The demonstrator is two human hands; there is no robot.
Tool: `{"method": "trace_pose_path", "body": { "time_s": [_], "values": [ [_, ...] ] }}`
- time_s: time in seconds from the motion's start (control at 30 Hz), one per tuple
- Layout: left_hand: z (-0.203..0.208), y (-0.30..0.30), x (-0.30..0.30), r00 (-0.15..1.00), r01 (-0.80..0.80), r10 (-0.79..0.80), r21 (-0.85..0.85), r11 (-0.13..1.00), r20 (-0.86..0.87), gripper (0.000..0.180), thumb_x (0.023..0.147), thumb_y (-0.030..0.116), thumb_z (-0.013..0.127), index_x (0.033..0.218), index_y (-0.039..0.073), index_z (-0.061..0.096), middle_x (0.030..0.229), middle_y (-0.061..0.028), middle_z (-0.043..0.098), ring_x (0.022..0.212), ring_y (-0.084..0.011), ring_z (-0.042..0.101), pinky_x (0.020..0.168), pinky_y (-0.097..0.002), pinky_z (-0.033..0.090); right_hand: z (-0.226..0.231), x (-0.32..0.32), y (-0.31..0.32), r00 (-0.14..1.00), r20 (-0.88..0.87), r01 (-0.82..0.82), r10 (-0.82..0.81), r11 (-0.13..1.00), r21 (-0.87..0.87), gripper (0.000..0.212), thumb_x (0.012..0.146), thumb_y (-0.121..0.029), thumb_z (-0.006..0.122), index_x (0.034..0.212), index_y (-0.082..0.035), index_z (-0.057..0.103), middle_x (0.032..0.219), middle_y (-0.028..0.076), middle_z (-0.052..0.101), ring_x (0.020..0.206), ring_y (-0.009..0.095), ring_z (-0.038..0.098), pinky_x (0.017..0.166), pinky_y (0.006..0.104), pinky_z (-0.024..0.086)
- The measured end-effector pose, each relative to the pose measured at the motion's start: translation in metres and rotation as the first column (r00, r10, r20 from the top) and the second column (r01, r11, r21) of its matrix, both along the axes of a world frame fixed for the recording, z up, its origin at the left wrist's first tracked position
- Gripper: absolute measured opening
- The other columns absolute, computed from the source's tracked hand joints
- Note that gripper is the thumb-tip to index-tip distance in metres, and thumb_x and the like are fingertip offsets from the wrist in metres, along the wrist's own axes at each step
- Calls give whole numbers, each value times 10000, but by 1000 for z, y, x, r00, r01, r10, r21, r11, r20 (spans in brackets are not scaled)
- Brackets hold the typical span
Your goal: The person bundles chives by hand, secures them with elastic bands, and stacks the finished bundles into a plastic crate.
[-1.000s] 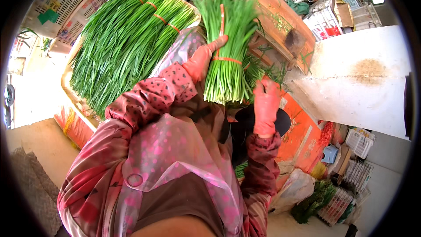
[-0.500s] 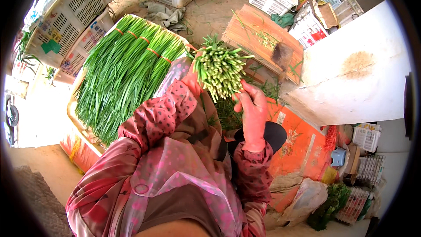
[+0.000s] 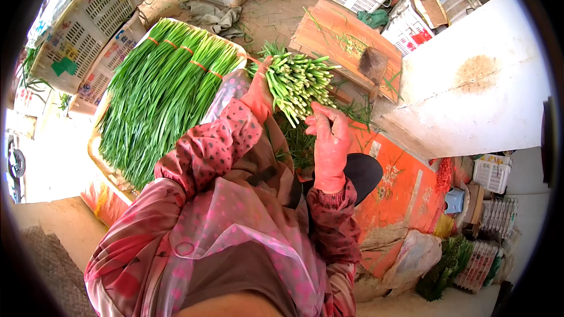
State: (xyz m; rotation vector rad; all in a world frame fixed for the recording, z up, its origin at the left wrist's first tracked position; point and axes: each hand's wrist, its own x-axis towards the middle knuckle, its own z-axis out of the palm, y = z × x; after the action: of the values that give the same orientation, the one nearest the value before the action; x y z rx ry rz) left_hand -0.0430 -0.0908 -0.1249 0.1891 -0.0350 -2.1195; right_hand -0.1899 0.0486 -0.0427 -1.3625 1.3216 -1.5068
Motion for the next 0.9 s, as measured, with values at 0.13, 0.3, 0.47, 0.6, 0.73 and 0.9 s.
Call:
{"method": "trace_pose_path", "body": {
  "time_s": [0.13, 0.3, 0.47, 0.6, 0.73, 0.9],
  "values": [
    [4, -9, 22, 994, -94, 88, 93, 991, 70, 455, 975, 487, 526, 1039, 65, 683, 995, -146, 722, 907, -350, 690, 887, -541, 540, 5, -1, 45, 890, 72, -443, 451, 814, 375, 160, 963, -27, 542, 1068, 22, 652, 893, 87, 693, 713, 118, 647, 639, 240, 522],
    [50, 14, 15, 931, -175, 120, 131, 976, 345, 413, 956, 347, 621, 1150, -17, 633, 1038, -155, 708, 899, -283, 692, 861, -426, 563, -20, -44, 60, 962, -132, -135, 238, 839, 528, 259, 951, -49, 587, 1200, 8, 630, 1000, 90, 692, 882, 140, 664, 818, 266, 536],
    [61, 53, 4, 716, -296, 410, -285, 912, 565, 433, 897, 178, 707, 1255, -21, 565, 1114, -121, 682, 962, -237, 671, 882, -396, 544, 51, -16, 1, 704, -710, -66, -27, 992, -103, 733, 730, -162, 838, 1356, 15, 499, 1209, 235, 629, 1083, 335, 642, 930, 404, 500],
    [67, 78, -6, 629, -21, 404, -504, 863, 665, 665, 844, 188, 766, 1361, -70, 437, 1244, -143, 613, 1125, -223, 606, 1012, -359, 457, 28, -7, -30, 752, -629, -69, 194, 974, 218, 710, 745, -196, 820, 1333, 36, 496, 1234, 200, 617, 1125, 305, 603, 936, 385, 481],
    [49, 94, 36, 623, 57, 356, -495, 867, 696, 763, 864, 257, 760, 1426, -84, 373, 1281, -166, 579, 1175, -209, 557, 1019, -356, 448, -2, -28, -24, 947, -8, -306, 323, 905, 297, 596, 809, -172, 758, 1310, 39, 513, 1207, 105, 618, 1091, 187, 575, 928, 325, 469],
    [43, 84, 64, 562, 252, 215, -413, 875, 798, 738, 879, 362, 734, 1387, -79, 431, 1299, -149, 581, 1184, -215, 564, 1017, -356, 448, -29, -25, 3, 909, 234, -402, 346, 875, 268, 557, 852, -157, 704, 1334, 32, 499, 1217, 67, 601, 1085, 170, 562, 948, 307, 450]
  ]
}}
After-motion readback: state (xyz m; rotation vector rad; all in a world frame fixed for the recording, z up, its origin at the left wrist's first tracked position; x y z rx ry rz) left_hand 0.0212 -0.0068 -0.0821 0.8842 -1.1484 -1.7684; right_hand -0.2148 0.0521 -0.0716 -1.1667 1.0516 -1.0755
